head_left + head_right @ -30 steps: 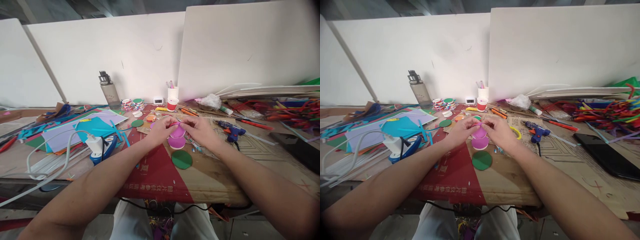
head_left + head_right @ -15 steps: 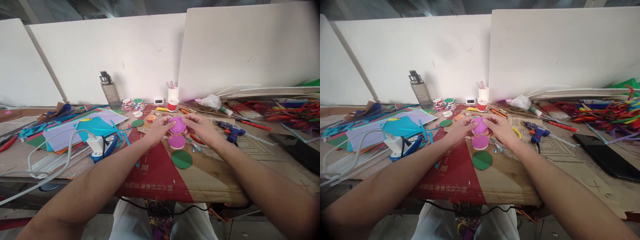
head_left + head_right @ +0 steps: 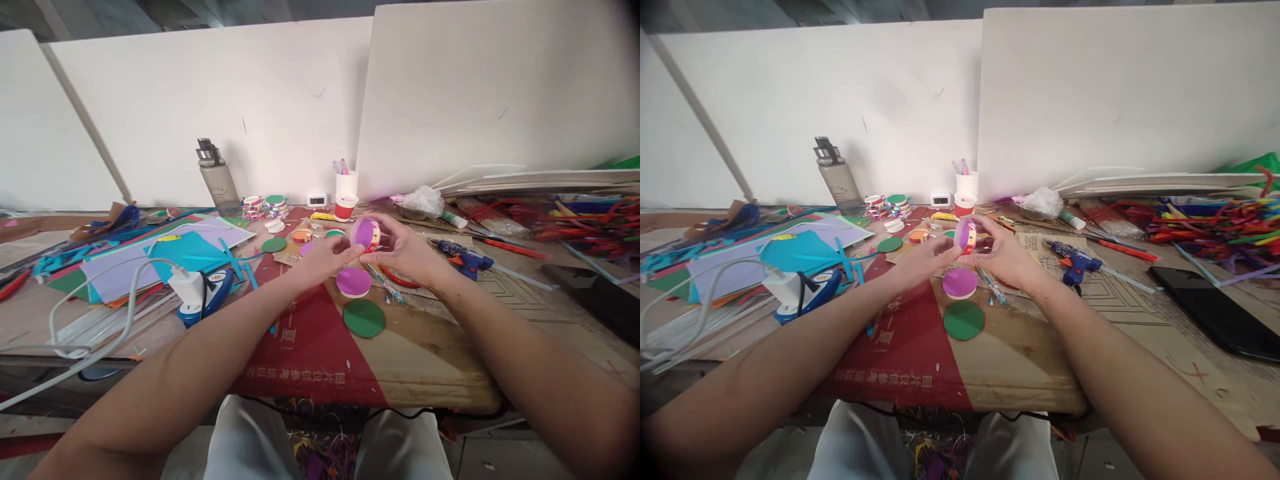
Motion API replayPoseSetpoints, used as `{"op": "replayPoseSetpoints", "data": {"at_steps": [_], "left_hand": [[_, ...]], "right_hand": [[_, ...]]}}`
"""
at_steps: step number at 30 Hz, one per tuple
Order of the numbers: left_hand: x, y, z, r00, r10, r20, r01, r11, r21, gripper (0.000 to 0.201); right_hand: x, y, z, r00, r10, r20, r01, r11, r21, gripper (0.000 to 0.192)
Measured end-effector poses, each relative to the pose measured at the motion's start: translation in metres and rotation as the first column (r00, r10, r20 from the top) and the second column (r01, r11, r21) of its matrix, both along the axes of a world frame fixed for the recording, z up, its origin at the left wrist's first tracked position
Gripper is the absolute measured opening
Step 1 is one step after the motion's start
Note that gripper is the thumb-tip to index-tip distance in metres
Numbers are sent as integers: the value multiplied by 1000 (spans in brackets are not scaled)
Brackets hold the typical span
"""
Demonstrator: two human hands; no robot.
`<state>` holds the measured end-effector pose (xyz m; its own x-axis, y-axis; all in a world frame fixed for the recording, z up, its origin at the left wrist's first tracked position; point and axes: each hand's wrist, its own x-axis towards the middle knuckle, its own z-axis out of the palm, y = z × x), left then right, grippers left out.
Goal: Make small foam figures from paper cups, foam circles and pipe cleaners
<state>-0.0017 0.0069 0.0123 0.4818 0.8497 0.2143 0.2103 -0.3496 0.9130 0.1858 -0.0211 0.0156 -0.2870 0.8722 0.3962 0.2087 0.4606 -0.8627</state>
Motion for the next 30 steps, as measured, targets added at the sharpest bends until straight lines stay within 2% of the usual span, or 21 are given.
{"op": "replayPoseSetpoints", "data": {"at_steps": [3, 7, 10, 14, 19, 22, 26, 30], "left_hand": [[-2, 0, 0, 985, -34, -169, 50, 995, 89, 37], [-4, 1, -3, 977, -43, -210, 71, 989, 131, 40], [-3, -1, -6, 954, -72, -292, 123, 979, 161, 36], [-2, -7, -9, 888, -95, -449, 216, 950, 225, 58], [-4, -6, -6, 855, -64, -515, 223, 942, 252, 51], [-7, 1, 0, 897, -103, -431, 195, 965, 175, 59], [-11, 10, 5, 982, -173, -80, 171, 985, -32, 70], [-15, 16, 4, 959, -146, 241, 180, 976, -124, 67]], "right_hand": [[1, 2, -2, 1000, -9, -24, 8, 1000, -29, 69], [3, 5, -3, 998, -22, -63, 21, 1000, -15, 67], [5, 7, -3, 995, -91, -43, 92, 996, 19, 65], [5, 6, -1, 986, -167, 16, 165, 984, 69, 63], [4, 7, -2, 985, -171, -2, 171, 984, 49, 63], [4, 8, -3, 985, -148, -87, 150, 988, 23, 62], [5, 7, -1, 982, -133, -132, 140, 989, 42, 59], [4, 5, 1, 981, -171, -91, 180, 978, 103, 61]]}}
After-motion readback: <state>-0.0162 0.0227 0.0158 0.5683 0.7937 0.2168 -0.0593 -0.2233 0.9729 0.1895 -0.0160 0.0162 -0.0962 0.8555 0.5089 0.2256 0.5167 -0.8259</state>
